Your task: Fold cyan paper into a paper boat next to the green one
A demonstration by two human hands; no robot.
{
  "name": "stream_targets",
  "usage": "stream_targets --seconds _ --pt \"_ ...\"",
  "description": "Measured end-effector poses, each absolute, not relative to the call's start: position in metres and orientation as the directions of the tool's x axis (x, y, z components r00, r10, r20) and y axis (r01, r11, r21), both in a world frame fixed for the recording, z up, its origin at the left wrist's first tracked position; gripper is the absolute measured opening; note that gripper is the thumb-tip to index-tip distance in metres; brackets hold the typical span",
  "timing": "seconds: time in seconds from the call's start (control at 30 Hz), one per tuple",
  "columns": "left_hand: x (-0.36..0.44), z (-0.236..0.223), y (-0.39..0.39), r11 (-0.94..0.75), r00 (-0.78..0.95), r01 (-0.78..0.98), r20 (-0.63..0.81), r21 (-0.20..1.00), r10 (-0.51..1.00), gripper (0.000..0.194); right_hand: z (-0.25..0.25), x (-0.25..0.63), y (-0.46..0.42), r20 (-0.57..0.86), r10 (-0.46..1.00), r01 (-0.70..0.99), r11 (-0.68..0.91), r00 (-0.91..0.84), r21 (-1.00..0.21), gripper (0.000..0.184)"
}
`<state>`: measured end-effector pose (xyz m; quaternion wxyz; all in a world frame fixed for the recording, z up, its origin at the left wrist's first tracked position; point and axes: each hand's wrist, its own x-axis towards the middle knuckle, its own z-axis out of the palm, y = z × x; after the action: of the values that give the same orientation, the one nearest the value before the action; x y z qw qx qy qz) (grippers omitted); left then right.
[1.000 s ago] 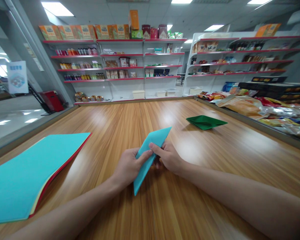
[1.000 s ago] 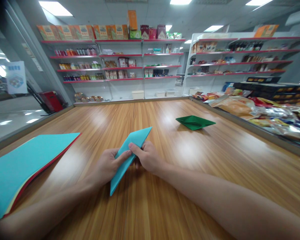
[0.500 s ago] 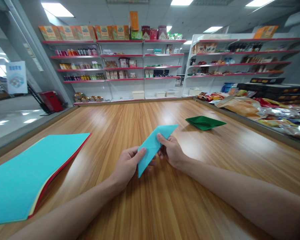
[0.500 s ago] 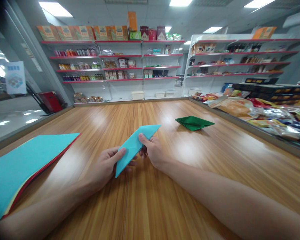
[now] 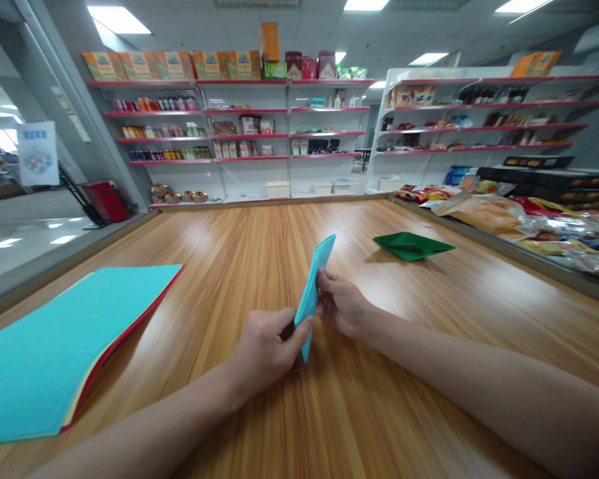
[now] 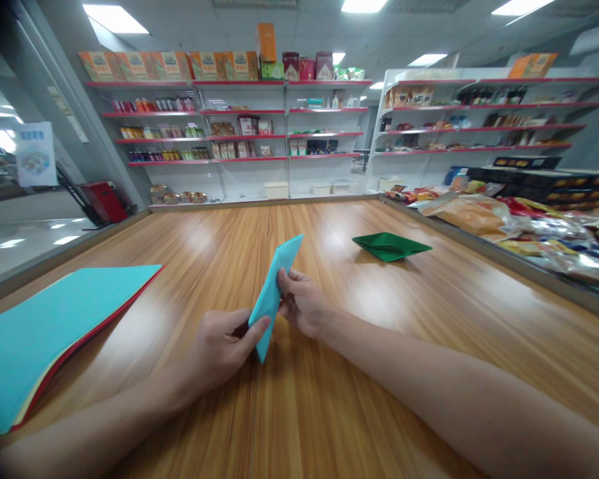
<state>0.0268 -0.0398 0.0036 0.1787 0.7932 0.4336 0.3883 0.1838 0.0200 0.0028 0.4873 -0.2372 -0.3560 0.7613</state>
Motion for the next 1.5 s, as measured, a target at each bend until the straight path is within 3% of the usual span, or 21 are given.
stream_targets --seconds 0.2,0.4,0.63,0.83,0.97,1.1,1.27,1.5 --pt "0.030 0.006 -0.052 -0.671 0.512 0.490 0.439 0.556 0.738 0.037 0.007 0.180 0.008 0.003 0.837 -0.486 -0.315 -0.548 -0.815 0.035" --pt "0.027 0.006 -0.053 -0.666 0.545 0.400 0.421 0.630 0.725 0.042 0.008 0.180 0.007 0.009 0.822 -0.470 -0.317 -0.569 -0.824 0.036" --pt "0.030 0.003 -0.044 -0.367 0.404 0.399 0.198 0.841 0.893 0.060 -0.004 0.182 0.010 0.072 0.844 -0.324 -0.124 -0.531 -0.938 0.034" --pt "0.026 0.004 -0.043 -0.358 0.433 0.279 0.217 0.891 0.875 0.063 -0.009 0.182 0.010 0.061 0.799 -0.250 -0.114 -0.598 -0.961 0.041" --pt "0.028 0.001 -0.039 -0.231 0.395 0.202 0.137 0.952 0.908 0.056 -0.007 0.181 0.010 0.053 0.807 -0.259 -0.127 -0.588 -0.957 0.041" --pt "0.029 -0.004 -0.036 -0.081 0.365 0.013 0.071 0.997 0.928 0.047 -0.003 0.180 0.007 0.043 0.785 -0.254 -0.148 -0.618 -0.956 0.041" --pt "0.027 -0.006 -0.035 -0.097 0.355 -0.048 0.108 0.994 0.929 0.046 -0.001 0.178 0.005 0.036 0.774 -0.255 -0.164 -0.633 -0.953 0.042" --pt "0.025 -0.002 -0.033 -0.221 0.181 0.123 0.197 0.968 0.964 0.051 -0.006 0.176 0.007 0.030 0.772 -0.215 -0.139 -0.635 -0.967 0.045"
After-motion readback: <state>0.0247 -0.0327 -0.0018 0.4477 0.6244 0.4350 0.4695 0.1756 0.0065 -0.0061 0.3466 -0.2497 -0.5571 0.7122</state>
